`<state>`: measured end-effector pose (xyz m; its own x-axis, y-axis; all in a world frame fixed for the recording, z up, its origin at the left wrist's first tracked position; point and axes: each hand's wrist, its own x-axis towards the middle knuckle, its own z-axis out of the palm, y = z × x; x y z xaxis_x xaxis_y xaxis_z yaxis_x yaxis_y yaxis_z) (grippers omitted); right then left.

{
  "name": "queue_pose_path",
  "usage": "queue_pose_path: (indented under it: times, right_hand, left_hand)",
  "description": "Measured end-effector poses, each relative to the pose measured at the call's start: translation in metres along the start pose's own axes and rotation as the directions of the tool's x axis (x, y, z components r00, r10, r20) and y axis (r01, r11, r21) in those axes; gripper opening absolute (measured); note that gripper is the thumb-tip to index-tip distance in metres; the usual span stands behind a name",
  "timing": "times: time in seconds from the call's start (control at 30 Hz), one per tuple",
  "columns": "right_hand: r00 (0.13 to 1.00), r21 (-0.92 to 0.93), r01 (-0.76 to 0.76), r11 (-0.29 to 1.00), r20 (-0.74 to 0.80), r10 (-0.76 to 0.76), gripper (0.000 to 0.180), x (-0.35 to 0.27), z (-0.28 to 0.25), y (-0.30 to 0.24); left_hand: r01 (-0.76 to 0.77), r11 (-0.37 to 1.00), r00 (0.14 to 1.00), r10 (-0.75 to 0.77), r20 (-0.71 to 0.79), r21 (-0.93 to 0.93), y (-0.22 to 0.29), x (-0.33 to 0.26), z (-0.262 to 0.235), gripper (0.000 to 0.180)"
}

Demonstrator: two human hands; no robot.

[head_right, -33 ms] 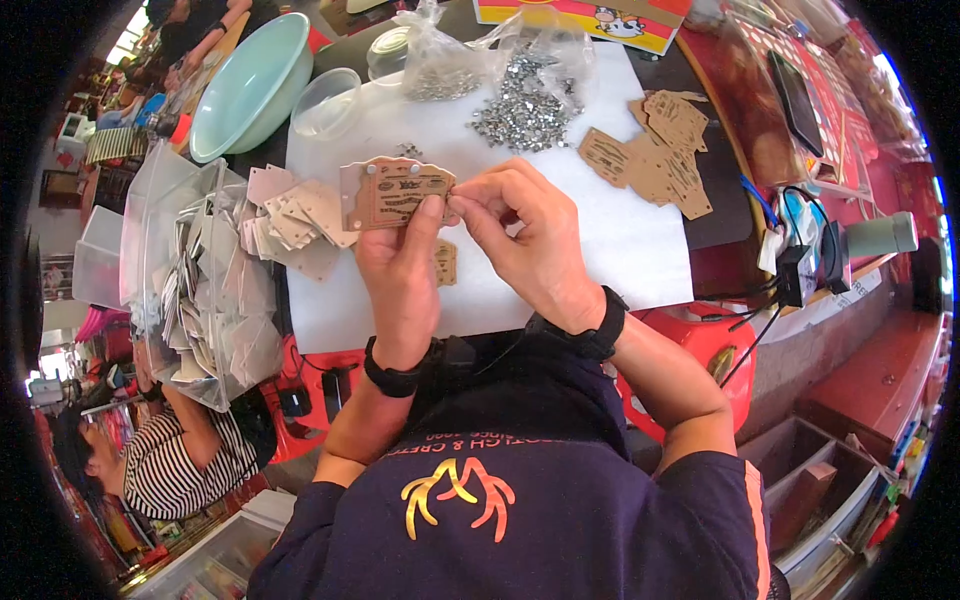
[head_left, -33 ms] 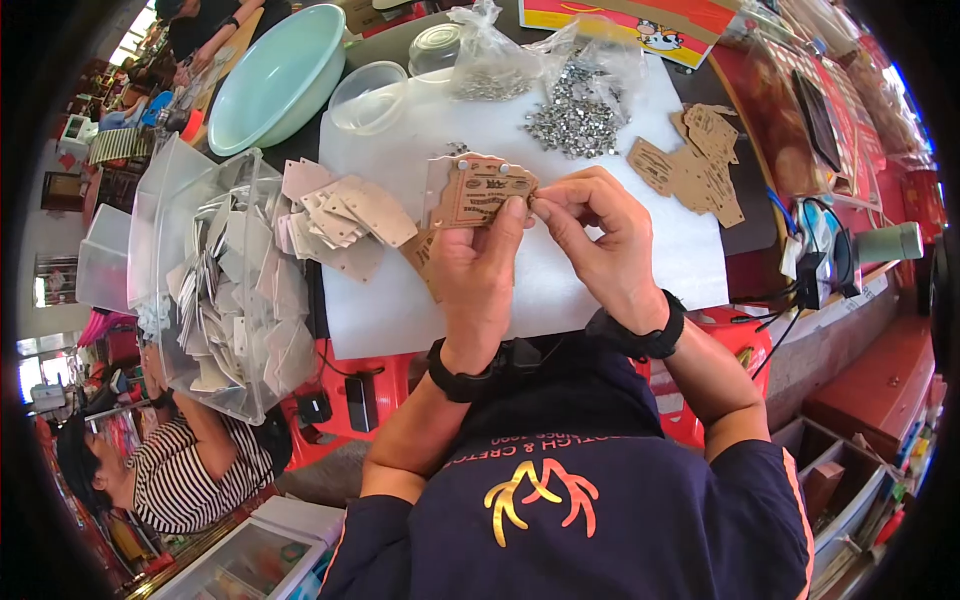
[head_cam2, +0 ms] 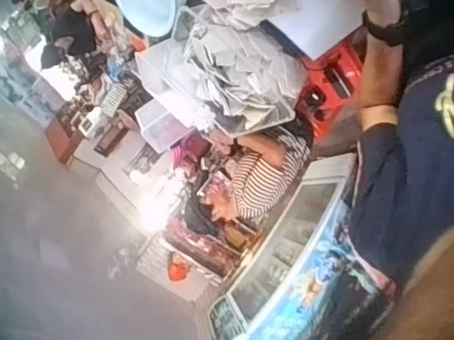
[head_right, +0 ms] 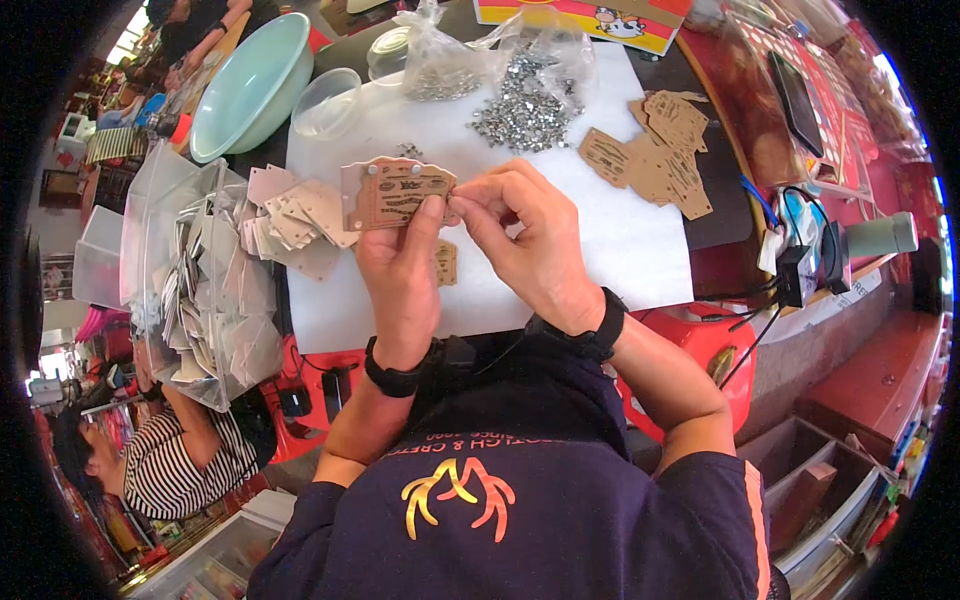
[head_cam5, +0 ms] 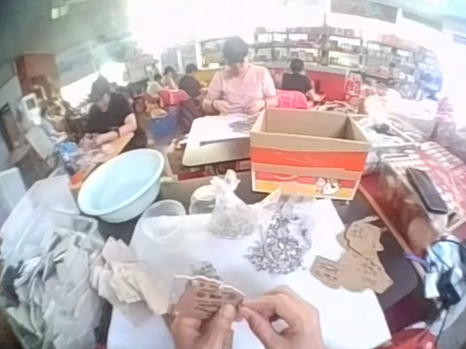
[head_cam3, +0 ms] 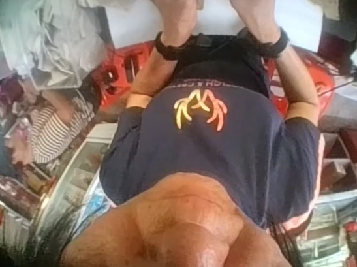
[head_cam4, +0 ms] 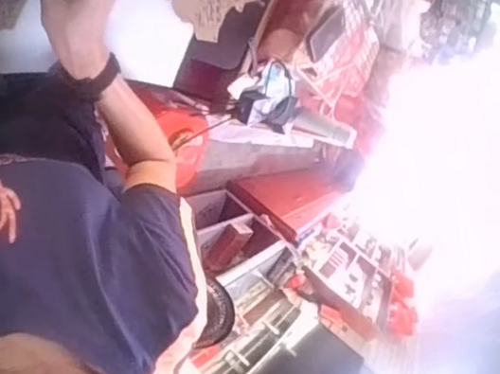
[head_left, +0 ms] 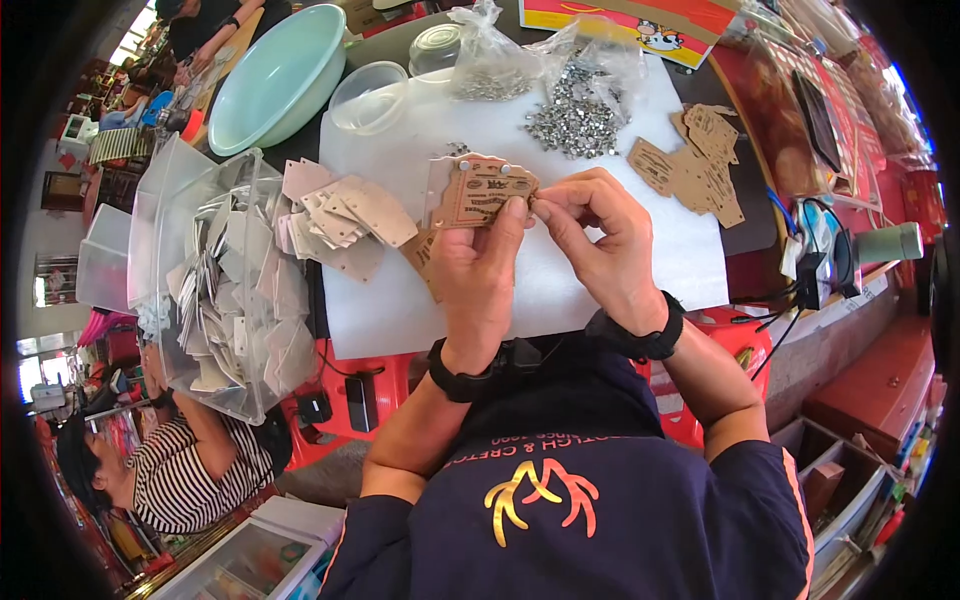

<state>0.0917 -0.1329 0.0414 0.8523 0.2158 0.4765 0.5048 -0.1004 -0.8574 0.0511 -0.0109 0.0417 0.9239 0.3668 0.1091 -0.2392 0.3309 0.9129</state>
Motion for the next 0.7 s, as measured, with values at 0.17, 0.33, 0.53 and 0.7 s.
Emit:
queue_pose_path:
  times: [0.17, 0.33, 0.53, 0.7]
  right_hand:
    - [0.998, -0.04, 0.052, 0.998, -0.043, -0.053, 0.01, -0.003, 0.002, 0.0]
    - [0.995, 0.067, -0.087, 0.994, -0.04, 0.09, 0.01, -0.006, 0.006, 0.0]
    - [0.984, 0.123, -0.176, 0.977, 0.036, 0.173, 0.007, -0.009, 0.004, 0.0]
    - [0.977, 0.164, -0.205, 0.965, -0.02, 0.211, 0.007, -0.011, 0.007, 0.0]
  left_hand:
    - [-0.002, 1.0, 0.999, 0.001, 0.034, 0.027, -0.004, -0.002, -0.004, 0.025]
    - [-0.027, 0.998, 0.998, 0.024, 0.058, 0.048, -0.004, -0.003, -0.005, 0.026]
    - [-0.01, 0.997, 0.999, 0.007, 0.047, 0.071, -0.003, -0.005, -0.007, 0.024]
    - [-0.021, 0.998, 0.999, 0.019, 0.027, 0.067, 0.0, -0.006, -0.002, 0.024]
